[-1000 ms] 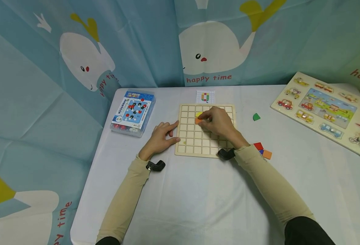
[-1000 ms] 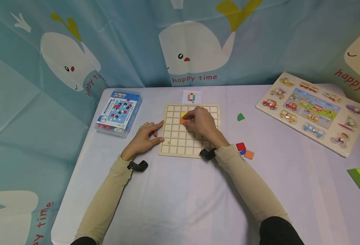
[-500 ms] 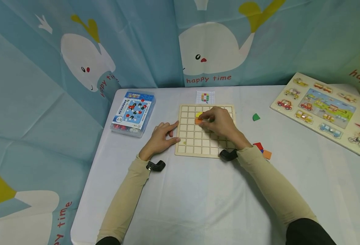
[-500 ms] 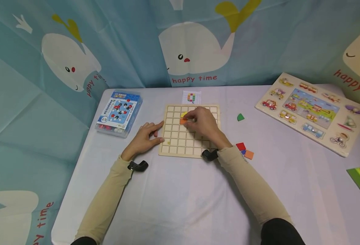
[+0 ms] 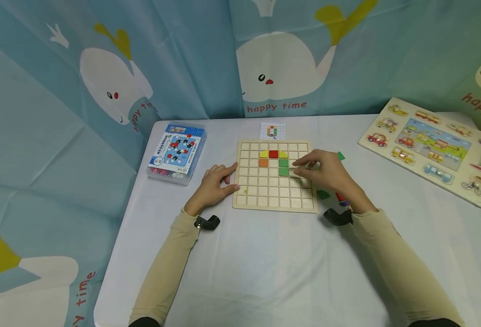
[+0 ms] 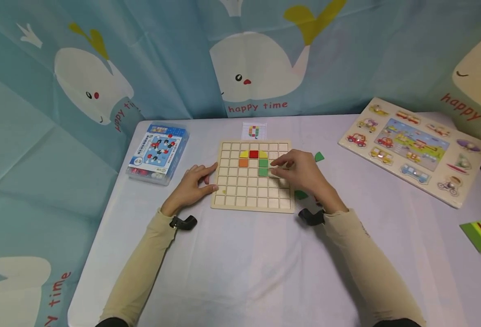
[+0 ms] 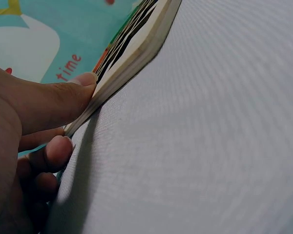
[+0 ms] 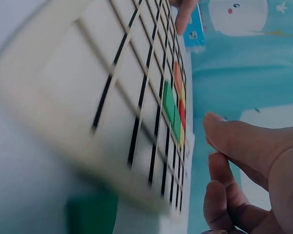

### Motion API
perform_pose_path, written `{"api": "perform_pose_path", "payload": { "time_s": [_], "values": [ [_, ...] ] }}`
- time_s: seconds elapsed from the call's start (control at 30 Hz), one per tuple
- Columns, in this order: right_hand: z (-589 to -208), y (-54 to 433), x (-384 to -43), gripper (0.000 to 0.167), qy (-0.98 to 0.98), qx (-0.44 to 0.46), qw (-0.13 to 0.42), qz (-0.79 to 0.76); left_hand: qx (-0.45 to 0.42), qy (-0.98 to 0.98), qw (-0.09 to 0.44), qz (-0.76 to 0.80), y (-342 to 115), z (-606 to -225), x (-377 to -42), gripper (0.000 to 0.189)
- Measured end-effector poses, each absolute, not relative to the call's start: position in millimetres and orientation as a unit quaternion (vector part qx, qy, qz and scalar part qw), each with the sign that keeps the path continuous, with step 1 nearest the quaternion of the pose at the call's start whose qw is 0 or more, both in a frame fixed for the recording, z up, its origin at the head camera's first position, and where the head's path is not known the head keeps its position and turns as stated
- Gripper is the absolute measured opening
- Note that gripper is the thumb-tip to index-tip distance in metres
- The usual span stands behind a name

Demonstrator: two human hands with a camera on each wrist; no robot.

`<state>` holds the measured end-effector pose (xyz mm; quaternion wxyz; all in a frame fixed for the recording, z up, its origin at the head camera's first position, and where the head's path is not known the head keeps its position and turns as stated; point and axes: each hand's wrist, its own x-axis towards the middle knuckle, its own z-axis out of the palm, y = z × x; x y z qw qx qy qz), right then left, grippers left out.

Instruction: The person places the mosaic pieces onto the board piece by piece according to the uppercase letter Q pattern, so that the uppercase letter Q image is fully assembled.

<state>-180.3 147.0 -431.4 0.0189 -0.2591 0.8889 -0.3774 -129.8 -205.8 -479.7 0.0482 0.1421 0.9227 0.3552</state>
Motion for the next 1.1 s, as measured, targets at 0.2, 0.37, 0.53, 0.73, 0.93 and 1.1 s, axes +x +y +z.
{"api": "perform_pose_path", "payload": {
  "time_s": [0.2,0.37,0.53,0.73,0.93,1.1],
  "values": [
    [-426,181,-165,0.018,0.904,-0.252,0.006,-0.345,0.147,0.923,0.043,0.354,-206,-479,-129,0.072],
    [-426,206,-152,0.021,0.915,-0.239,0.005,-0.326,0.147,0.922,0.042,0.356,-205,-478,-128,0.072],
    [-429,229,-139,0.025,0.927,-0.220,0.004,-0.305,0.143,0.922,0.044,0.358,-205,-478,-128,0.072],
    [-431,253,-126,0.029,0.935,-0.201,0.012,-0.291,0.144,0.923,0.040,0.355,-206,-479,-128,0.072],
    [-432,268,-115,0.035,0.944,-0.174,0.043,-0.276,0.147,0.923,0.037,0.354,-206,-480,-128,0.073],
    [-438,273,-104,0.043,0.949,-0.161,0.061,-0.264,0.148,0.922,0.041,0.355,-206,-480,-128,0.072]
  ]
}}
